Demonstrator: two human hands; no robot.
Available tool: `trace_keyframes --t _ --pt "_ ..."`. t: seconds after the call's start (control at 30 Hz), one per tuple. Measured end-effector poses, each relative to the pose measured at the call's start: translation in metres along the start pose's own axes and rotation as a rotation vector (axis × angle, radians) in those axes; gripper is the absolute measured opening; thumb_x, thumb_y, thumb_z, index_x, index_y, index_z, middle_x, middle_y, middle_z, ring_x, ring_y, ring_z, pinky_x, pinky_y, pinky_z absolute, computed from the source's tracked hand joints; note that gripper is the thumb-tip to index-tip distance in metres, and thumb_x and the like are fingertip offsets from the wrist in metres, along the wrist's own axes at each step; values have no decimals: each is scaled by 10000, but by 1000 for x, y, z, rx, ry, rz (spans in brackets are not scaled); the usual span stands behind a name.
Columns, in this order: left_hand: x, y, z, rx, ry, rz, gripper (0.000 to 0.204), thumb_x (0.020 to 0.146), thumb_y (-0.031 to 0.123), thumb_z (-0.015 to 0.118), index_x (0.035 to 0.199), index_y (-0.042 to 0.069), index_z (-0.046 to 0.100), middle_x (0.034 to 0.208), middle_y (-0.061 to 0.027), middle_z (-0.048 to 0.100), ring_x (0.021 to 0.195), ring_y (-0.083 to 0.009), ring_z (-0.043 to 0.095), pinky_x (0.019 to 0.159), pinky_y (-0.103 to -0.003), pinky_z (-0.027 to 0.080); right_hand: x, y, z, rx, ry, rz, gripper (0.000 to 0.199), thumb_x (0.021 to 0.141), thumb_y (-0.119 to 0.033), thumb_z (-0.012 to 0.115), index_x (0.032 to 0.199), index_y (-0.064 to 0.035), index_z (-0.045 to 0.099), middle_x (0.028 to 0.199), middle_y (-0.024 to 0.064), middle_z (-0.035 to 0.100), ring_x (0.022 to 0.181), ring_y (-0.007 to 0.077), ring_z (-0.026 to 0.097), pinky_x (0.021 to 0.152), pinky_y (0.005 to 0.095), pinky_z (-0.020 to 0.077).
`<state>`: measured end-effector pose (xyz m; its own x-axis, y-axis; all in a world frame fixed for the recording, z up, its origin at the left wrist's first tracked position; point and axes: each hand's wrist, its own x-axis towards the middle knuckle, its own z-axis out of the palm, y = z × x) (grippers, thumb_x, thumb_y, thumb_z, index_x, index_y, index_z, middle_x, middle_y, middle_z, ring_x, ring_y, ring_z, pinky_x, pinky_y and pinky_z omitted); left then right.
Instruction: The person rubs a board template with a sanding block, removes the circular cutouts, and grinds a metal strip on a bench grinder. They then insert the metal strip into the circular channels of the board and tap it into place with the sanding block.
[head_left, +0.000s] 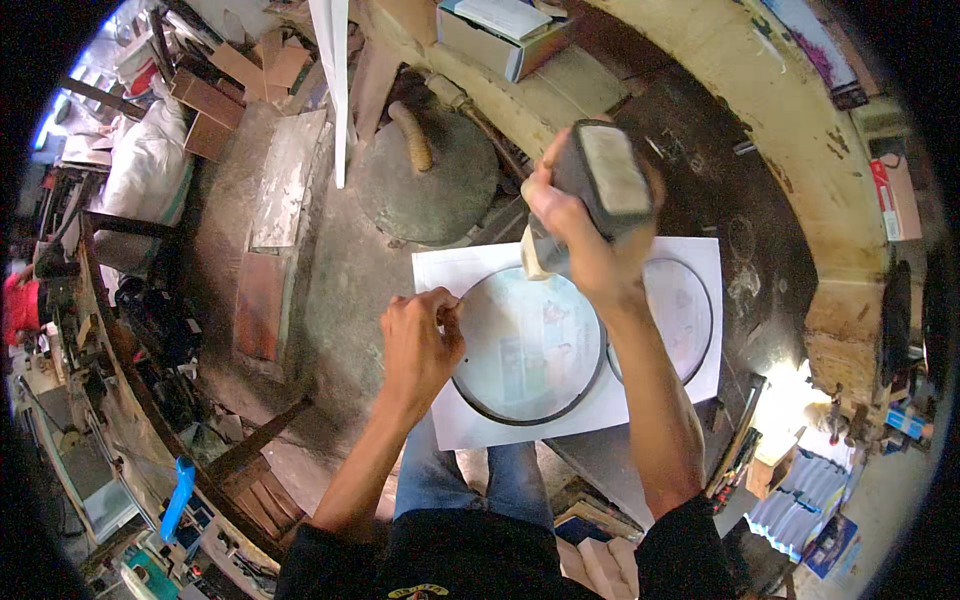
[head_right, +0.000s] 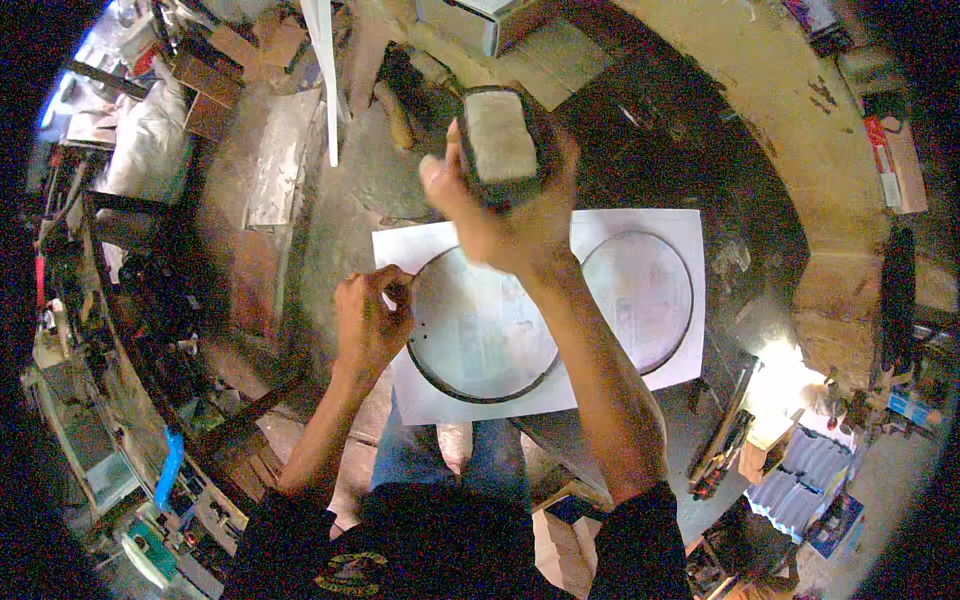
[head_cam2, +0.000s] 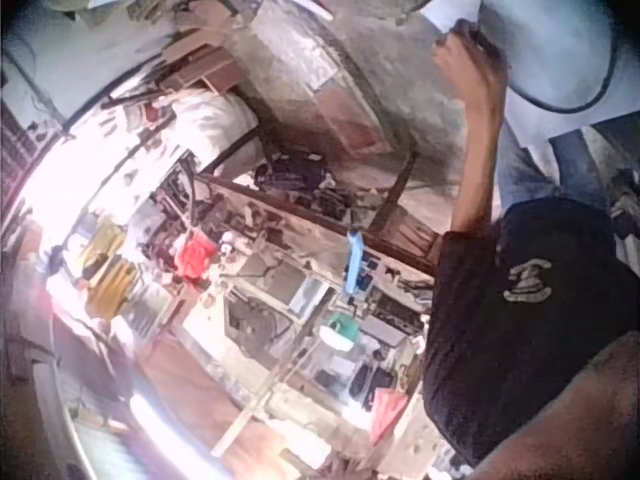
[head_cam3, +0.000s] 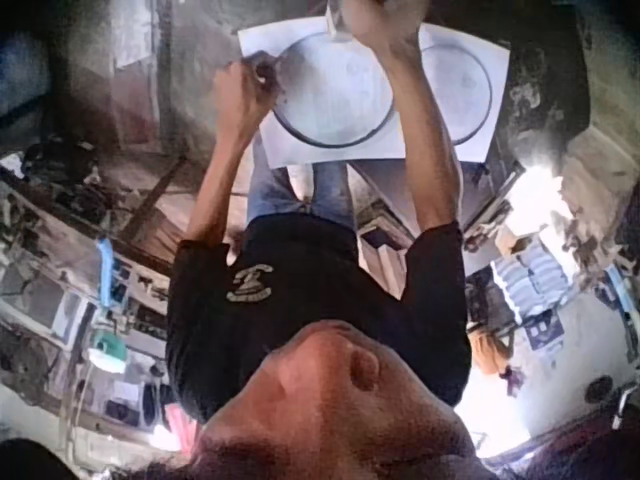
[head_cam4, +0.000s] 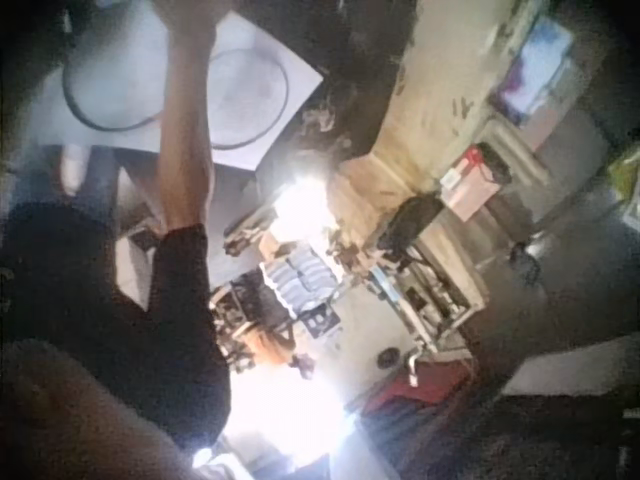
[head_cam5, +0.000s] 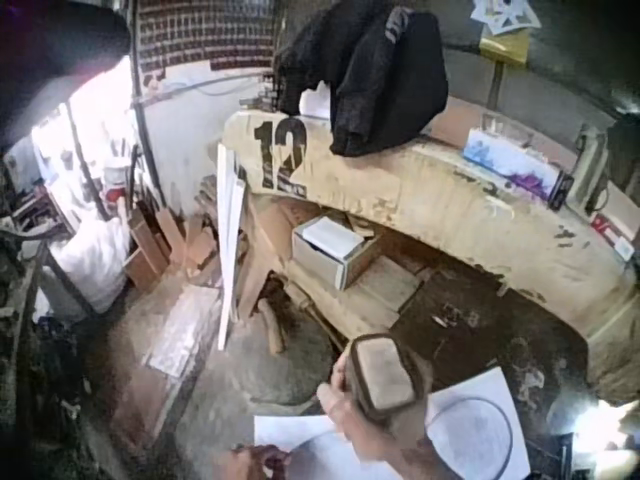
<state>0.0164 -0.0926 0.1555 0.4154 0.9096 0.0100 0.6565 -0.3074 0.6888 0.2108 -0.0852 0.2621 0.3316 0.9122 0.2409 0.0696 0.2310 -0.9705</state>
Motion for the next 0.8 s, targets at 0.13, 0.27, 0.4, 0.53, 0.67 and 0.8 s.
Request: trace_keyframes --t 0.13,0.27,0.4,0.53,0.67,0.8 --pt "-3 20 -2 -68 8 -17 80 689 -54 618 731 14 612 677 -172 626 592 -342 600 703 -387 449 -30 5 1 243 39 199 254 982 -224 553 1125 -18 590 970 53 593 992 194 566 1011 352 389" --pt "-7 17 7 2 77 10 38 727 -27 621 743 8 622 696 -194 630 598 -328 613 679 -395 446 -11 42 33 165 72 -190 287 812 12 593 1095 24 545 895 58 592 813 124 569 761 293 470" --pt "-6 -6 -4 -103 -49 -60 151 739 49 679 881 45 728 771 -144 709 677 -252 701 705 -343 536 -10 46 38 333 -4 -171 295 782 35 593 1074 32 549 868 51 603 742 102 562 668 268 473" --pt "-19 -26 -23 -491 56 -247 171 886 142 684 900 -27 693 822 -179 716 637 -184 676 598 -332 524 -6 34 31 125 85 -186 161 782 37 607 940 8 604 836 27 603 788 104 566 715 263 471" --pt "-87 -41 -13 -400 -136 -399 301 944 240 644 888 -53 679 756 -96 696 640 -90 614 575 -293 512 -12 29 33 280 -1 -161 194 779 40 602 969 7 586 877 43 592 811 113 559 739 271 475" --pt "-91 -39 -7 -413 -251 -440 375 953 299 640 852 -61 639 681 -32 642 645 -65 594 558 -269 494 -15 24 23 610 -75 81 280 760 26 606 1036 9 563 884 55 586 833 124 561 772 280 479"
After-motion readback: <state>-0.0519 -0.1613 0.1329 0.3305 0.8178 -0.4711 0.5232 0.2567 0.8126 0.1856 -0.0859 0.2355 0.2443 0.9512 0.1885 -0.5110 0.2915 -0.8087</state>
